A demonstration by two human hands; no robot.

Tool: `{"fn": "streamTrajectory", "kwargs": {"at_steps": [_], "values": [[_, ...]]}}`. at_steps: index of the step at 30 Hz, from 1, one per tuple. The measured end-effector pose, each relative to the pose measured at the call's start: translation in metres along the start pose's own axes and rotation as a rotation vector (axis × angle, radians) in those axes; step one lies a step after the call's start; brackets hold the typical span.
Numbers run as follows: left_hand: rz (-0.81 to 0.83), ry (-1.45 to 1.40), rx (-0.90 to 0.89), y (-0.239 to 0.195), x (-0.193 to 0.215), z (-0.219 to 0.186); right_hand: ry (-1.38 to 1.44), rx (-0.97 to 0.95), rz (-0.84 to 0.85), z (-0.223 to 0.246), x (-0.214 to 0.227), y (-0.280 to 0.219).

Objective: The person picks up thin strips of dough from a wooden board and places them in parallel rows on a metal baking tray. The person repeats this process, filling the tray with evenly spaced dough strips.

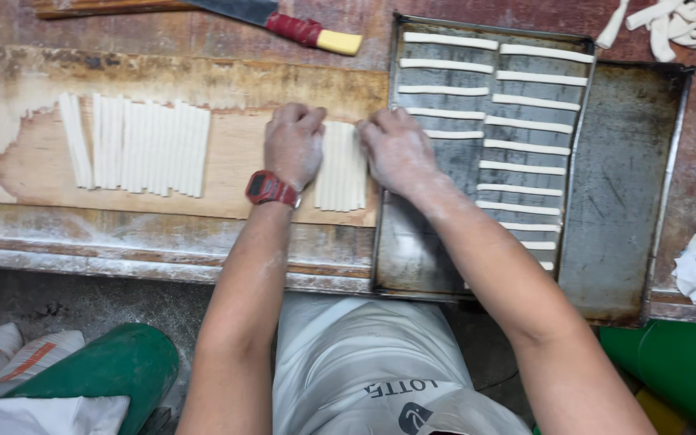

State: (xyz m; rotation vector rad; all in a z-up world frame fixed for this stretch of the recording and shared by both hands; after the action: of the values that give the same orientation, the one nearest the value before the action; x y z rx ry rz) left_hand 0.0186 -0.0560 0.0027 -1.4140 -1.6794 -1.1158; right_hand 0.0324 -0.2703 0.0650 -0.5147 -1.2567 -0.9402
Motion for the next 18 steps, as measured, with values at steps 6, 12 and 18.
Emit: {"fn": "streamTrajectory", "kwargs": {"at_steps": [6,12,18], "values": [[0.016,-0.235,-0.203,-0.022,0.002,0.017,-0.090,0.025,0.119,0.047,-0.046,0.024],[0.363,-0.836,-0.189,-0.080,0.078,-0.020,0.481,-0.094,-0.038,0.071,-0.013,0.003],[0.193,-1.307,0.200,-0.050,0.063,-0.055,1.513,-0.523,0.250,0.058,0.008,-0.065]]}}
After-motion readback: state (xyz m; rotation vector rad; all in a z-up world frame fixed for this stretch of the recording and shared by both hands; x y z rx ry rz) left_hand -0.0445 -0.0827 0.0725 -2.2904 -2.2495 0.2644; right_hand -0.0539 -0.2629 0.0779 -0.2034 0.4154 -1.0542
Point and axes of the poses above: each hand's wrist, its own y-axis towards the middle knuckle, its own x-axis out of the back of the hand, z = x × y, the point moved 2 cm from there along y, towards the middle knuckle, and after that the axes turned 1 degree about -z, right-handed, at the moved point
